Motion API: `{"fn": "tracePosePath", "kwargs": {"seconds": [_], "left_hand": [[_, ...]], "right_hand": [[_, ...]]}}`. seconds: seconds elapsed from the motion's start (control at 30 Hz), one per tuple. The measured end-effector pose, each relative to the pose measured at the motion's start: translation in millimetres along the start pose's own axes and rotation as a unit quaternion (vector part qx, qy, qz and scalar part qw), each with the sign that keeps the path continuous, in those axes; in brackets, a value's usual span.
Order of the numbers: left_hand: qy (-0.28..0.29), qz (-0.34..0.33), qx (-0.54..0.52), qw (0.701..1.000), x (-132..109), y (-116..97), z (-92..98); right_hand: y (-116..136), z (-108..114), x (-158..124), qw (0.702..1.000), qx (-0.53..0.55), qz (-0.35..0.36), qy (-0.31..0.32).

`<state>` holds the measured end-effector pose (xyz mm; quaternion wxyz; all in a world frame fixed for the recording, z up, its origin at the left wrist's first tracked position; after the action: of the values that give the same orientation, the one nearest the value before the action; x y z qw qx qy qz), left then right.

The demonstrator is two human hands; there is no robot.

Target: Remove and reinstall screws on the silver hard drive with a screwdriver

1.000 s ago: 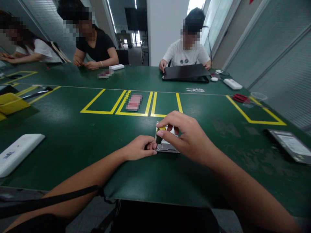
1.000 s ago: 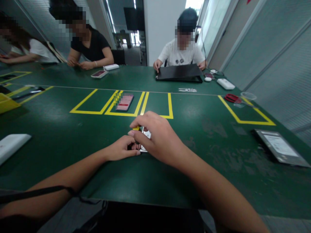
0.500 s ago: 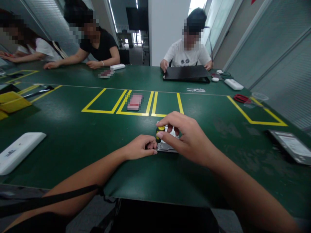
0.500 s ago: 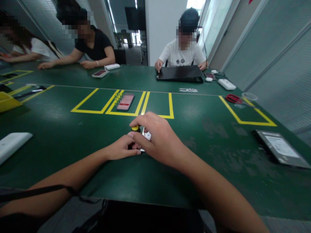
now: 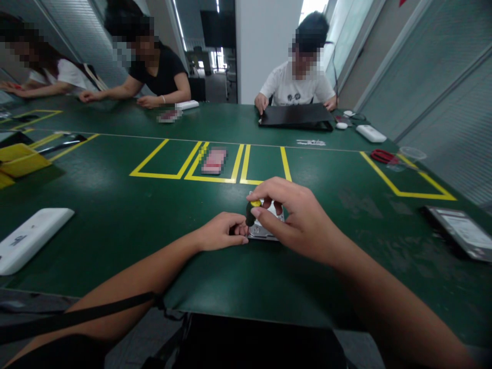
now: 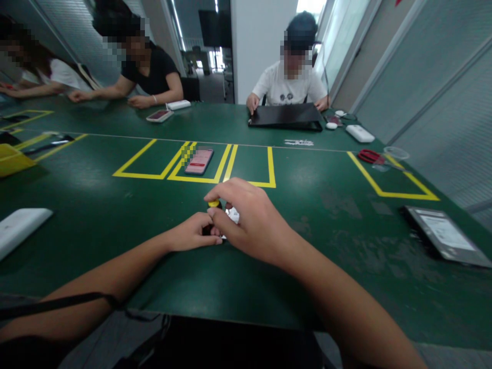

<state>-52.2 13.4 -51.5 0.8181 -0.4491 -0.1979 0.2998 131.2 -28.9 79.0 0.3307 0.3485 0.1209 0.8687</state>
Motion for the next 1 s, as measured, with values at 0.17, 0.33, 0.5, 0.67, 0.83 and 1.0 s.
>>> {"fn": "tracePosePath", "kwargs": {"seconds": [0.17,0.33,0.5,0.67,0.83,1.0], "left_hand": [[0.000,0.003,0.002,1.000,-0.6,-0.8,0.3],[-0.021,0.018,-0.013,1.000,-1.7,-1.4,-1.0],[-0.019,0.022,-0.029,0.999,-1.5,-1.2,-2.3],[-0.015,0.002,-0.020,1.000,-0.3,-2.2,-2.2],[-0.012,0.001,-0.007,1.000,0.2,-4.3,-1.8],[-0.010,0.003,-0.009,1.000,0.2,-4.7,-2.3]], "right_hand": [[-1.6,0.0,1.3,1.000,-0.007,0.005,-0.010],[0.4,2.5,2.0,1.000,-0.013,-0.013,-0.012],[0.5,1.5,1.6,1.000,-0.006,-0.014,-0.013],[-3.0,0.3,2.1,1.000,-0.011,-0.013,-0.009],[-1.8,2.1,2.0,0.999,-0.017,-0.030,-0.010],[1.2,3.3,0.8,0.999,-0.012,-0.037,-0.010]]}}
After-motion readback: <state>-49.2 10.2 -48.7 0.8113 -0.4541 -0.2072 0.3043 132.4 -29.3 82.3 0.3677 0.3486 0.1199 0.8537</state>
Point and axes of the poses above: each hand's wrist, its own x-axis towards the middle knuckle, its own z-axis out of the back of the hand, y = z × x, the point moved 3 cm from there along x, towards the middle knuckle, and after that the axes turned 5 degrees about -x, right-handed, at the moved point
